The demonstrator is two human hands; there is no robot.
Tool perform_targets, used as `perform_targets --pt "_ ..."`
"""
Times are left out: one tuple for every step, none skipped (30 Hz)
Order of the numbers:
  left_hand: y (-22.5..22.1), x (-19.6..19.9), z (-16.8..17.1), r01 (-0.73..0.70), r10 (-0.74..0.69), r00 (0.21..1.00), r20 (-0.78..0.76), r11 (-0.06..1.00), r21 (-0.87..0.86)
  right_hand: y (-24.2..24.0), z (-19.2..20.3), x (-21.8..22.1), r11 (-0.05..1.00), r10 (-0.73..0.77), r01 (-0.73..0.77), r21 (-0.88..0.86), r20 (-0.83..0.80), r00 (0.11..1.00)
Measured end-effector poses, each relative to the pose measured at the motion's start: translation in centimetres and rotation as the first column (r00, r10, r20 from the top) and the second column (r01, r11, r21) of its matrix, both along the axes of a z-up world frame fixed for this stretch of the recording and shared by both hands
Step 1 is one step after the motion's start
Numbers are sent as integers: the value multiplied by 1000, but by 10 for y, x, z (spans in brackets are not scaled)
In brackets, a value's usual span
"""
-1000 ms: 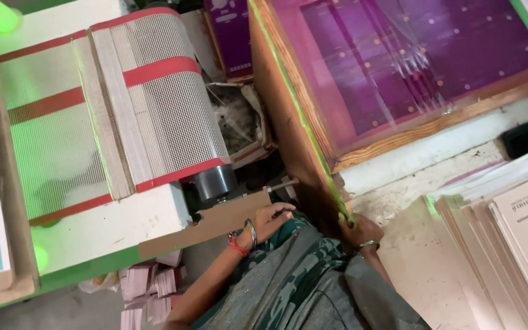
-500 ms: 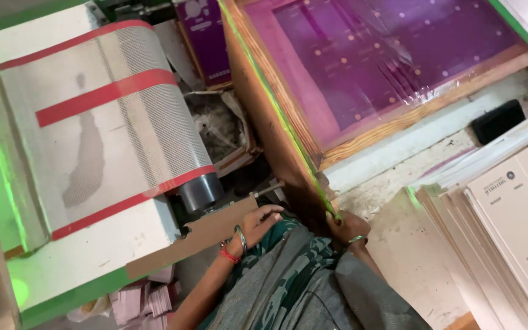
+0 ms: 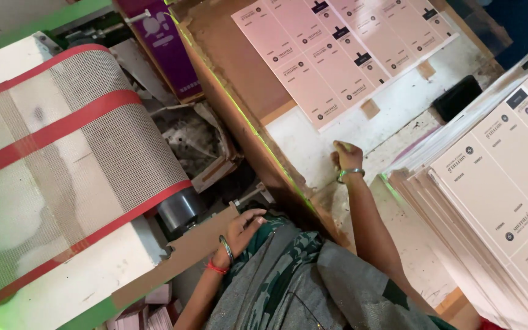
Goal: The person feeds sheets into a roller press and pulls printed label sheets off the machine, lifting each printed sheet and placing it onto a growing stack beside the press. They repeat this cycle, handling blank sheets and printed sheets one at a time.
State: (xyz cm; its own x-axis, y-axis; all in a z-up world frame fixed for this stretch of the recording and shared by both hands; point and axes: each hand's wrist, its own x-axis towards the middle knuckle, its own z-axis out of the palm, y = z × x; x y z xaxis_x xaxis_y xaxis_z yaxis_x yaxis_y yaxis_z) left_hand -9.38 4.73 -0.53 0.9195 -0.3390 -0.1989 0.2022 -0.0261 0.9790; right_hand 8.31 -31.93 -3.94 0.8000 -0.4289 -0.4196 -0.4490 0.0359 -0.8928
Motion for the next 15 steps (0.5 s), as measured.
perform_targets --pt "1 -2 1 -12 11 1000 4 1000 19 -3 0 22 997 -26 30 68 -59 998" --pt "2 -3 2 -28 28 1000 10 999 38 -5 0 47 989 -43 59 133 -118 992" --pt "3 -4 10 -42 42 999 13 998 40 -14 -12 60 990 -29 45 135 -115 993" --pt "5 -6 18 -70 69 998 14 995 66 -21 -25 76 974 -17 53 222 -163 987" --pt "8 -7 25 -97 96 995 16 991 92 -26 -37 93 950 0 65 304 -210 978" --pt "11 -9 24 -123 122 992 20 988 95 -20 -31 96 951 26 40 307 -207 978" --pt "15 -11 23 -160 159 987 16 983 92 -13 -25 99 940 -22 98 327 -229 973" --pt "17 -16 21 -206 206 978 7 974 89 -5 -19 102 928 -60 149 342 -257 965" --pt "19 -17 15 -241 242 970 7 966 89 -9 -32 113 933 -25 115 342 -258 966" --pt "20 -22 8 -280 280 960 2 958 68 -12 -46 124 911 3 105 399 -262 965" --pt "21 -27 1 -318 319 948 -2 947 48 -13 -61 135 886 32 97 453 -268 963" --pt "21 -28 5 -358 358 934 -6 933 49 3 -40 137 890 72 61 453 -271 960" --pt "21 -28 10 -363 364 932 -4 930 56 18 -19 138 885 -1 71 460 -151 988" --pt "22 -27 14 -360 361 933 1 931 63 31 2 137 875 -82 83 477 -24 996" --pt "19 -23 7 -391 391 920 0 918 64 45 6 139 877 -49 55 477 -25 999"
